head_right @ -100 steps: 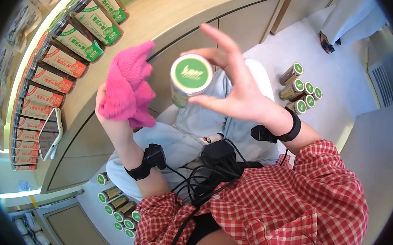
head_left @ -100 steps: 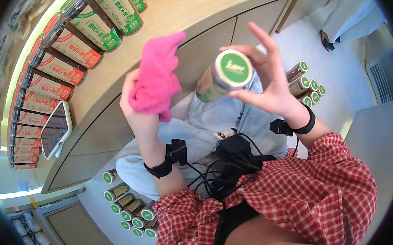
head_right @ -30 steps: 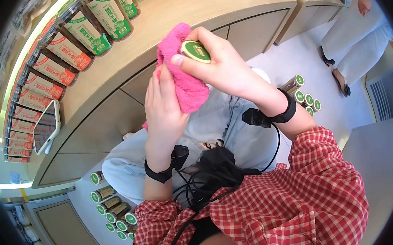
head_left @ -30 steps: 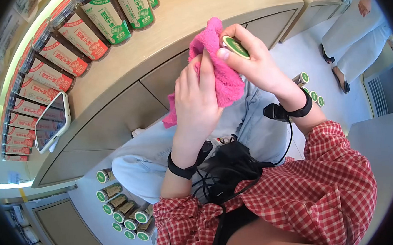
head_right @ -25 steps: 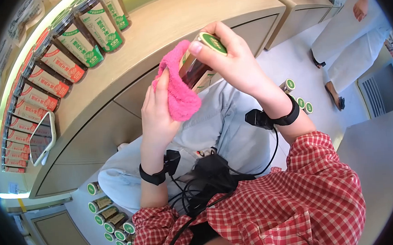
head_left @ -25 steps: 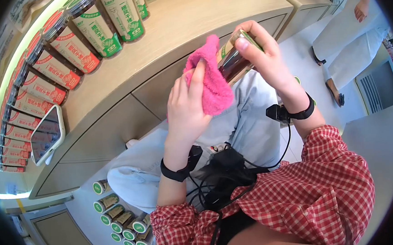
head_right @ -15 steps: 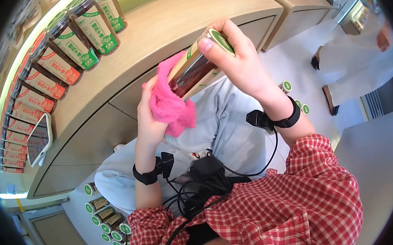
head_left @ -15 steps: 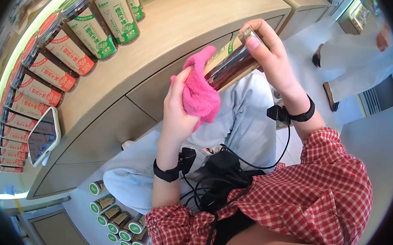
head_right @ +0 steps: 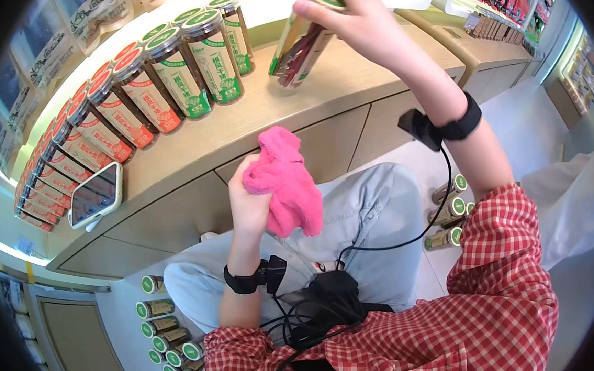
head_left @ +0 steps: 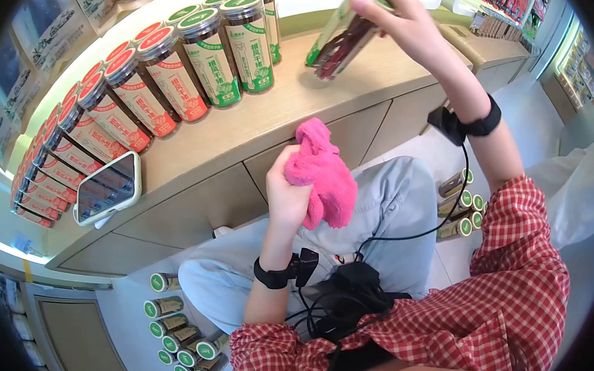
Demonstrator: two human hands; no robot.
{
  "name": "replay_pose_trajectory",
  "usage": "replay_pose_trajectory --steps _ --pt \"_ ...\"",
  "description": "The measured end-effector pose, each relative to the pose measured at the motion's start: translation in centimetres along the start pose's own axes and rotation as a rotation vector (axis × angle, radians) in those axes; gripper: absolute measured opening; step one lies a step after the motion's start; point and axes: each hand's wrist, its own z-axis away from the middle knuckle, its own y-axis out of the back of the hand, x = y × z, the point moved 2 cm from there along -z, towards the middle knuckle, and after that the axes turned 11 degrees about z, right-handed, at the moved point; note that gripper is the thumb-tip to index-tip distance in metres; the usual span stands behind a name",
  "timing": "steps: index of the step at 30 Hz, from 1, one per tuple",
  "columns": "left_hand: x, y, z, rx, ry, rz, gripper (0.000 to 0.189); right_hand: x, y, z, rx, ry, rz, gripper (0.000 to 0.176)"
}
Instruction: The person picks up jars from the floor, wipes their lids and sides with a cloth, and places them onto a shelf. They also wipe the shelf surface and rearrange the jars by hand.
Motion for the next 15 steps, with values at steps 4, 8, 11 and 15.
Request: replay_pose_trajectory --steps 4,8,11,15 --pt "-0.9 0.4 0.0 -0.056 -0.006 -0.223 0.029 1.4 -2.8 -4.0 -0.127 0.169 0.143 0.042" --pt "-1.2 0.6 0.1 -0.116 0.033 -0.363 0.023 0.2 -3.9 -5.2 -0.205 0.313 0.278 0.039" --pt "-0.8 0.6 0.0 -0.134 0.021 -0.369 0.023 0.2 -4.5 -5.6 -0.221 0.447 0.213 0.039" --pt "-1.0 0.8 0.0 -0.136 0.024 -0.354 0.023 -0.7 -4.8 -4.7 -0.171 0.608 0.217 0.05"
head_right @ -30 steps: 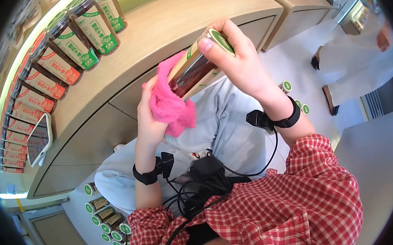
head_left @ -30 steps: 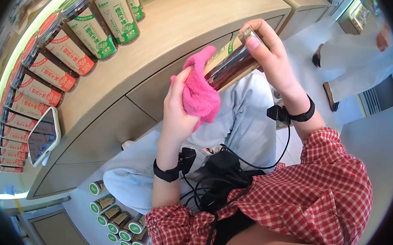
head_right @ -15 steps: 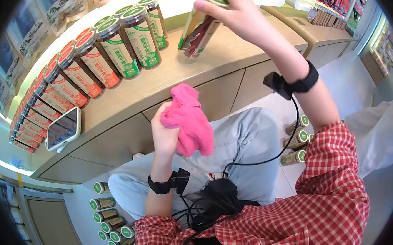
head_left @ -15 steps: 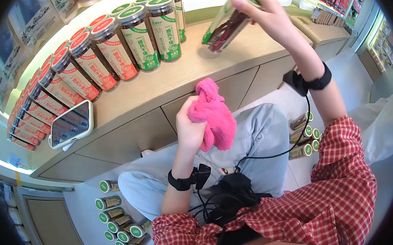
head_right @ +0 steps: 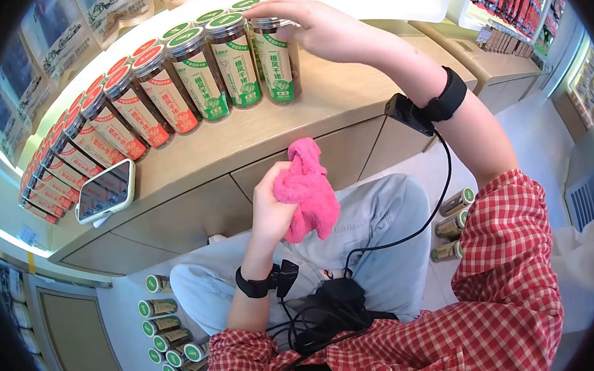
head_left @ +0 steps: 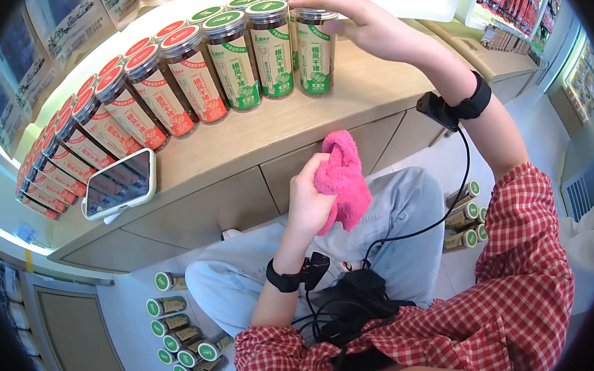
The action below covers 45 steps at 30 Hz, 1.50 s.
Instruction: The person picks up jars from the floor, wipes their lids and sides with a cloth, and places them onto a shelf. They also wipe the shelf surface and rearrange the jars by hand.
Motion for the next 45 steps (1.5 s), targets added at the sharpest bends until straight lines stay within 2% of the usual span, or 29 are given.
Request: replay_pose_trajectory --steps 3,6,9,12,21,24,26,27,29,31,33,35,37,39,42,43,45 --pt "-0.2 -0.1 0.0 -0.006 0.011 0.008 0.023 -1.7 -0.6 0.5 0.107 -0.047 0.299 0.062" --pt "-0.1 -0.3 0.0 -0.009 0.012 -0.004 0.023 -2.3 -1.0 1.2 0.224 -0.041 0.306 0.07" --pt "-0.1 -0.3 0.1 -0.01 0.015 0.001 0.023 -1.7 -1.1 1.1 0.138 -0.133 0.409 0.074" --pt "-0.3 -0.3 0.0 -0.011 0.024 -0.008 0.023 -0.3 -1.8 1.1 0.225 -0.045 0.437 0.076" --pt "-0.4 -0.4 0.0 -0.013 0.033 -0.023 0.022 -0.4 -2.7 1.0 0.262 -0.105 0.414 0.076" --pt "-0.5 -0.4 -0.1 0.006 0.031 -0.008 0.026 -0.3 -2.8 1.9 0.346 -0.036 0.423 0.076" --pt "-0.9 -0.1 -0.1 0.042 0.012 0.036 0.033 -0.9 -2.1 3.9 0.377 -0.136 0.423 0.074" --pt "-0.5 0.1 -0.1 0.031 0.013 0.023 0.03 -1.3 -1.5 5.4 0.39 -0.185 0.422 0.074" --pt "1.1 0.0 0.1 0.013 0.033 0.01 0.024 -1.3 1.0 12.3 0.452 -0.287 0.417 0.069" --pt "1.2 -0.3 -0.1 0.022 0.007 0.118 0.025 0.3 1.9 19.4 0.453 -0.516 0.501 0.057" --pt "0.1 0.0 -0.2 0.032 0.022 0.111 0.024 2.0 2.8 26.9 0.281 -0.869 0.463 0.051" --pt "-0.5 0.1 -0.3 0.066 0.069 0.096 0.023 3.9 3.2 35.1 -0.008 -1.195 0.373 0.05" --pt "-0.8 0.0 -0.3 0.104 0.101 0.074 0.023 4.5 3.0 41.7 -0.261 -1.412 0.341 0.053" --pt "-1.4 0.3 -0.4 0.112 0.108 0.085 0.023 4.3 2.5 45.4 -0.518 -1.49 0.377 0.059" --pt "-2.2 0.8 -0.3 0.107 0.117 0.116 0.024 2.3 1.5 46.2 -0.841 -1.611 0.296 0.066" --pt "-2.2 0.7 -0.3 0.108 0.129 0.119 0.024 2.1 1.1 46.8 -0.971 -1.61 0.304 0.075" --pt "-2.3 0.6 -0.5 0.099 0.144 0.114 0.024 2.3 0.3 48.3 -0.977 -1.695 0.295 0.072"
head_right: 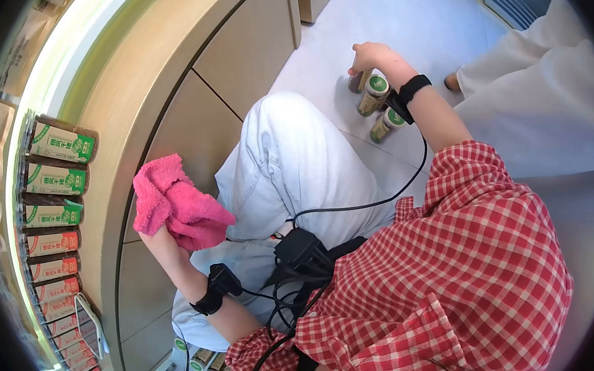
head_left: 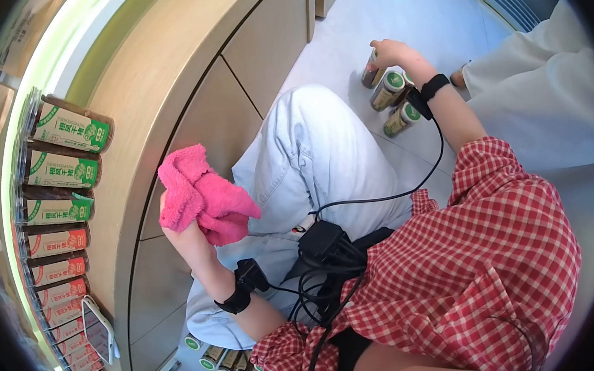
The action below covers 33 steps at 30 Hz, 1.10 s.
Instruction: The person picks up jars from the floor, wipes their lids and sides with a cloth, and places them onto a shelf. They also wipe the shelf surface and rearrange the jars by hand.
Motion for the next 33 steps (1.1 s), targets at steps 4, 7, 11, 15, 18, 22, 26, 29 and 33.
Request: replay_pose_trajectory --steps 4,7,11,15,18,22,26,29,33 --pt "0.0 0.0 0.3 -0.005 0.015 -0.014 0.025 1.1 -3.1 -3.3 -0.009 0.044 -0.116 0.064" --pt "0.2 0.2 0.3 -0.014 -0.04 -0.049 0.027 0.4 -1.9 -2.3 0.189 0.042 -0.144 0.057" --pt "1.0 -0.2 0.8 0.02 -0.013 -0.124 0.028 -2.1 4.2 6.0 0.708 0.225 -0.456 0.049" --pt "0.6 -1.5 1.2 -0.063 -0.004 0.037 0.033 -6.3 8.9 16.8 0.723 0.656 -0.93 0.046" --pt "0.9 -3.0 1.7 -0.199 0.043 0.183 0.041 -10.1 8.8 21.4 0.705 0.96 -0.965 0.056" --pt "1.3 -3.4 2.2 -0.117 0.023 0.208 0.041 -16.3 9.6 23.5 0.862 1.293 -0.819 0.06" --pt "2.7 -1.6 1.7 0.033 -0.01 0.188 0.032 -19.2 9.6 23.1 0.913 1.34 -0.819 0.06" --pt "3.2 -1.0 1.8 0.047 -0.052 0.145 0.026 -19.8 9.3 22.6 0.899 1.346 -0.853 0.059" --pt "3.2 -1.0 1.9 0.095 -0.065 0.016 0.017 -19.5 8.6 22.0 0.797 1.25 -0.953 0.068"
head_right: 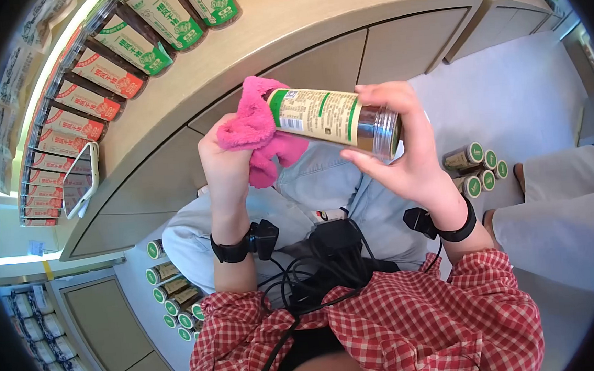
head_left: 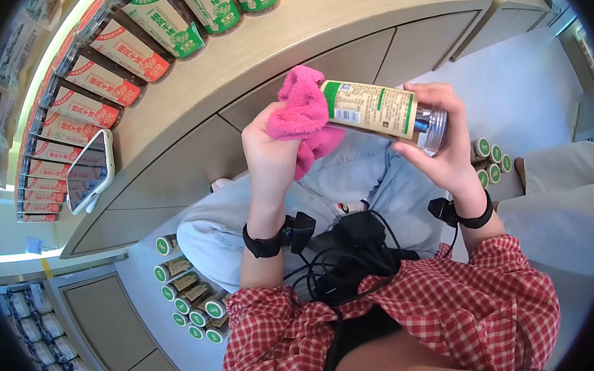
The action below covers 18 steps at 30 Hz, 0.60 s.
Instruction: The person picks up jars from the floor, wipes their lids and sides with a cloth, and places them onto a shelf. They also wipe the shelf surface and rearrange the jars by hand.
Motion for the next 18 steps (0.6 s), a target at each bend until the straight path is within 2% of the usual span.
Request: replay_pose_trajectory --steps 2,4,5,8,9,11,12,13,14,16,18 --pt "-0.3 0.3 -0.1 -0.015 0.016 -0.079 0.014 0.2 0.1 0.2 0.056 -0.159 -0.166 0.077" --pt "0.0 0.0 0.0 -0.016 -0.085 -0.088 0.015 0.5 0.3 -0.4 0.153 -0.356 -0.443 0.086" --pt "0.3 -0.2 0.1 -0.018 -0.136 -0.094 0.016 0.8 0.4 -0.6 0.16 -0.365 -0.507 0.092" --pt "2.0 -0.3 0.4 0.113 -0.434 -0.353 0.021 0.8 -0.3 -1.3 0.151 -0.319 -0.455 0.091" --pt "2.8 -0.2 0.9 0.015 -0.457 -0.422 0.03 0.4 -1.0 -1.3 0.125 -0.309 -0.425 0.095" --pt "2.9 -0.5 1.0 -0.065 -0.42 -0.513 0.039 -0.3 -2.2 -1.7 -0.047 -0.157 -0.323 0.097" --pt "3.0 -1.0 1.0 -0.173 -0.471 -0.573 0.047 -0.8 -2.9 -1.7 -0.134 -0.084 -0.273 0.099" --pt "3.2 -1.6 1.0 -0.282 -0.525 -0.623 0.054 -1.3 -3.5 -1.8 -0.134 -0.027 -0.145 0.101" --pt "3.4 -2.7 1.5 -0.388 -0.485 -0.66 0.055 -1.9 -4.2 -1.9 -0.133 0.033 -0.015 0.103" --pt "2.9 -3.5 1.4 -0.421 -0.523 -0.541 0.052 -2.1 -4.9 -1.7 -0.147 0.069 0.048 0.106" --pt "2.8 -2.8 1.4 -0.481 -0.401 -0.541 0.046 -1.6 -5.4 -1.2 -0.178 0.019 -0.087 0.109"
